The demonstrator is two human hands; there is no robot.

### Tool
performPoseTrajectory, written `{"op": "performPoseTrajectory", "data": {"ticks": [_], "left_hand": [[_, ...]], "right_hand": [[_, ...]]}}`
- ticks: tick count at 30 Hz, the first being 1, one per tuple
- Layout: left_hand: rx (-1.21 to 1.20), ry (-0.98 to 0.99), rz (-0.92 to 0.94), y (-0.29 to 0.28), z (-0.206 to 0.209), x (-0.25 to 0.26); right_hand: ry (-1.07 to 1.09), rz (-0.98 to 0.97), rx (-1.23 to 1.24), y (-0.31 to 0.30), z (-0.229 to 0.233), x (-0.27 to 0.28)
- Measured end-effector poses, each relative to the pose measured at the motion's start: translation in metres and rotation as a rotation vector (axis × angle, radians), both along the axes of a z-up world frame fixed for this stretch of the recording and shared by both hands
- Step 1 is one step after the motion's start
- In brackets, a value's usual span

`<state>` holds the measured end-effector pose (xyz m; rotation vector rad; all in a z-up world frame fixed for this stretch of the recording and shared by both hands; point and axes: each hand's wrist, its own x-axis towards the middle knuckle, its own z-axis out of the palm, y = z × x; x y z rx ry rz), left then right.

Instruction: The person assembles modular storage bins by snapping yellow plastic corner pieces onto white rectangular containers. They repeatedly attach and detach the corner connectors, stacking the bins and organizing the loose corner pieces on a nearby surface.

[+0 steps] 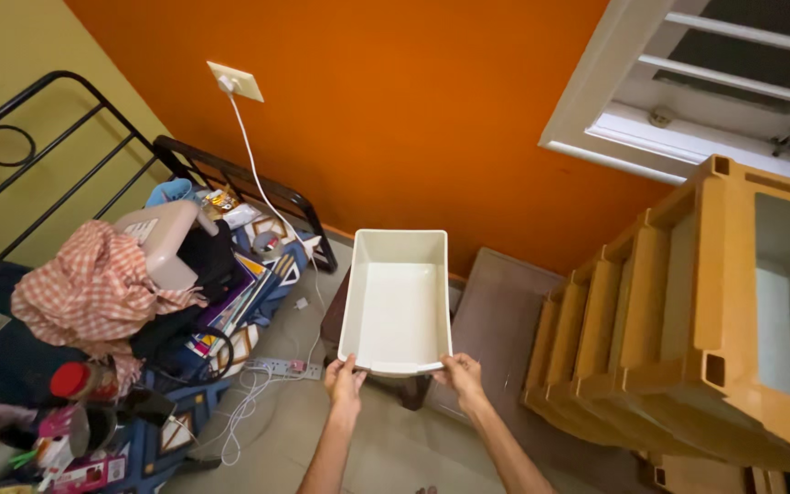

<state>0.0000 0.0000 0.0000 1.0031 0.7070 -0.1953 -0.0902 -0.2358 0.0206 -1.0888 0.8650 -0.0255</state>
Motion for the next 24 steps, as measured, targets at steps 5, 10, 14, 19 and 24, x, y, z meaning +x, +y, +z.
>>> {"op": "performPoseTrajectory", "data": {"ticks": [5,10,14,19,24], "left_hand": [[0.062,0.009,-0.013,-0.002,0.000,0.017],[0.047,0.021,-0.024,0.004,-0.011,0.021],[0.042,0.003,-0.068,0.009,-0.032,0.020],[0.110,0.072,-0.073,0.010,-0.036,0.019],[0.754,0.102,-0.069,0.002,-0.008,0.011]], "right_hand": [[0.053,-0.006,0.004,0.005,-0.011,0.009],[0.001,-0.045,0.083,0.010,-0.020,0.011],[0.080,-0.053,0.068,0.013,-0.024,0.011],[0.134,0.051,-0.041,0.013,-0.028,0.007],[0.401,0.080,-0.459,0.017,-0.027,-0.001]]}}
